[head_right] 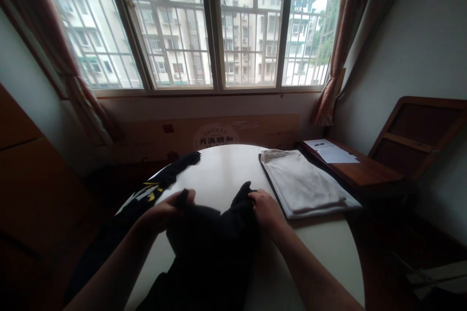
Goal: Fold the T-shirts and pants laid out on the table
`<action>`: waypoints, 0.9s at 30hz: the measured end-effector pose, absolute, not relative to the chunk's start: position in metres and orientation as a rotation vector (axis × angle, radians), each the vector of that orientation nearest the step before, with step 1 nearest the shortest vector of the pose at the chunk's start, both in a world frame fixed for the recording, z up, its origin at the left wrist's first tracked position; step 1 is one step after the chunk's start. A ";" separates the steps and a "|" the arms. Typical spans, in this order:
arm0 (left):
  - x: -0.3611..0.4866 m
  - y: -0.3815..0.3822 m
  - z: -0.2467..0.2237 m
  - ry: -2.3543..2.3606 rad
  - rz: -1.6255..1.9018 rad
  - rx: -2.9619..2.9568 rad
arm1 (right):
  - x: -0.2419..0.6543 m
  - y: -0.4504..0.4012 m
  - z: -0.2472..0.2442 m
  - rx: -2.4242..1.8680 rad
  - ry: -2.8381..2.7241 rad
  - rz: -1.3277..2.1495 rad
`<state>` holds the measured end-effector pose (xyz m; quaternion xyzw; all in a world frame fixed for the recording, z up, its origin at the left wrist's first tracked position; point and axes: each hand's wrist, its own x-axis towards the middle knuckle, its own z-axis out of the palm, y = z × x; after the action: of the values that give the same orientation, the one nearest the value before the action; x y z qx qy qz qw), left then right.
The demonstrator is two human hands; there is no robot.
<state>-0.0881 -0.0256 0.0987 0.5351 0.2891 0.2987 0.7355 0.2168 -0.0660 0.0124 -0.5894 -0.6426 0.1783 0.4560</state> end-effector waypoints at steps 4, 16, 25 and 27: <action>-0.104 0.008 0.097 0.945 1.498 0.907 | 0.243 -0.068 0.041 -1.420 -1.419 -0.014; -0.155 0.032 0.098 1.568 2.268 0.798 | 0.290 -0.070 0.054 -1.402 -0.811 -0.266; -0.140 0.034 0.099 1.399 2.118 0.806 | 0.298 -0.067 0.044 -1.433 -0.757 -0.085; -0.131 0.025 0.109 1.254 2.042 0.871 | 0.291 -0.072 0.053 -1.490 -0.860 -0.260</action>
<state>-0.1307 0.0251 0.1091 0.3267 0.4705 0.7660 0.2919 0.2905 -0.0719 0.0528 -0.6546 -0.3777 -0.1144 0.6448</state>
